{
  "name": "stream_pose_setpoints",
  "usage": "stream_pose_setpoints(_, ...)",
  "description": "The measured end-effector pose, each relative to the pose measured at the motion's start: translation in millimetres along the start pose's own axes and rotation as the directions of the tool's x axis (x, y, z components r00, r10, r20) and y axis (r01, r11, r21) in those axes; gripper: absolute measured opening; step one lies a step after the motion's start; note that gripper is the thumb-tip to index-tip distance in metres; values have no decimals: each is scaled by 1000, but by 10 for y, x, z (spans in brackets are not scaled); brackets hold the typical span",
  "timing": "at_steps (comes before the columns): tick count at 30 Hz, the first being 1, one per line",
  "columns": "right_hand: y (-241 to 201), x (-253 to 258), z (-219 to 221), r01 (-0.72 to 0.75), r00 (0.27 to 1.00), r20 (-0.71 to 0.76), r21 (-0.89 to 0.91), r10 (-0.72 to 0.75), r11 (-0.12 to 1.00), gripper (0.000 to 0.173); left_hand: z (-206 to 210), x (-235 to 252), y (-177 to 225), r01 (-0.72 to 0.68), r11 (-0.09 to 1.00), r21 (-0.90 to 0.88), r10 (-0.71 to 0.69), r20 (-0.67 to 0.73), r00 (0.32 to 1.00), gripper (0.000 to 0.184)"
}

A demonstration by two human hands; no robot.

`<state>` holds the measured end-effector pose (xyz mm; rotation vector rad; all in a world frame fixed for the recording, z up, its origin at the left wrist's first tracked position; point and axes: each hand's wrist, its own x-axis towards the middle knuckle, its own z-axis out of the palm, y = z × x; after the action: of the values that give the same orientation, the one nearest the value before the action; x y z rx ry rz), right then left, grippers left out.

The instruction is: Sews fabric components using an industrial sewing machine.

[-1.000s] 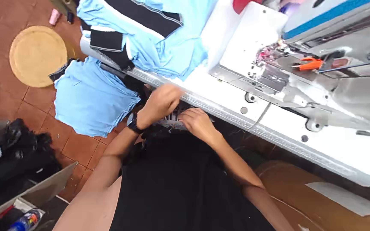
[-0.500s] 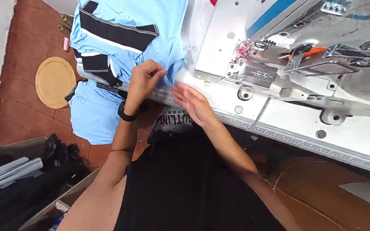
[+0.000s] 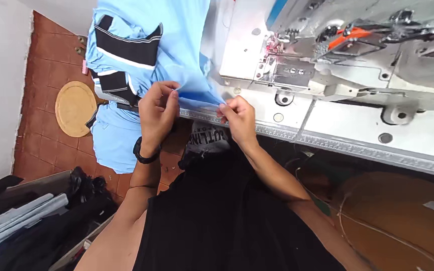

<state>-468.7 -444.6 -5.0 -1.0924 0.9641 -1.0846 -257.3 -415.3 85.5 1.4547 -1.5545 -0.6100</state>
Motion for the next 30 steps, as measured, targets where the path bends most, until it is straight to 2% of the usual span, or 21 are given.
stream_pose_setpoints(1,39,-129,-179,2,1000,-29,-53,-4,999,11,95,-91,29,0,1000,-9,0,55,998,11)
stream_pose_setpoints(3,91,-315,-478,2,997,-77,-296,-26,955,11,334,-278,92,-1,1000,-8,3,164,986,12)
stream_pose_setpoints(5,115,-389,-547,53,983,-113,-576,-144,816,14,553,-478,131,-4,1000,-10,6,192,981,11)
stream_pose_setpoints(8,4,-236,-267,138,969,-14,-794,-245,592,61,739,-676,164,-35,999,19,33,96,995,11)
stream_pose_setpoints(9,-24,-171,-142,156,971,27,-821,-236,549,67,765,-729,189,-58,997,59,55,54,997,14)
stream_pose_setpoints(10,-27,-89,-46,172,971,53,-834,-235,524,62,772,-754,218,-99,987,129,98,19,995,15)
stream_pose_setpoints(11,-1,2,8,169,967,45,-847,-249,503,50,752,-766,243,-138,967,215,141,0,990,15)
stream_pose_setpoints(13,-71,24,-84,152,972,30,-839,-233,523,32,667,-774,251,-149,909,388,174,-30,984,17)
stream_pose_setpoints(15,-248,-158,-295,199,967,61,-791,-249,579,27,617,-749,192,-95,841,533,144,-51,988,23)
stream_pose_setpoints(17,-332,-355,-344,218,959,62,-788,-278,576,29,675,-733,149,-65,782,620,118,-44,992,26)
stream_pose_setpoints(20,-284,-398,-243,246,940,75,-824,-333,511,27,860,-603,153,-51,716,696,134,-66,989,10)
stream_pose_setpoints(22,-242,-378,-220,245,943,82,-826,-322,507,25,886,-547,201,7,692,722,58,-65,996,8)
stream_pose_setpoints(25,-211,-354,-259,229,939,65,-853,-339,469,17,723,-525,230,99,696,711,-16,-122,992,13)
stream_pose_setpoints(27,-147,-340,-294,216,922,42,-880,-384,423,16,570,-556,178,132,767,628,-30,-171,985,23)
stream_pose_setpoints(28,-104,-344,-306,222,911,32,-878,-411,424,17,531,-586,128,128,840,527,-21,-205,979,26)
stream_pose_setpoints(29,-64,-351,-309,242,902,21,-851,-432,465,18,522,-614,69,120,930,349,-33,-245,969,24)
stream_pose_setpoints(30,-22,-359,-308,273,900,0,-781,-437,562,17,540,-633,18,122,989,78,-97,-269,958,20)
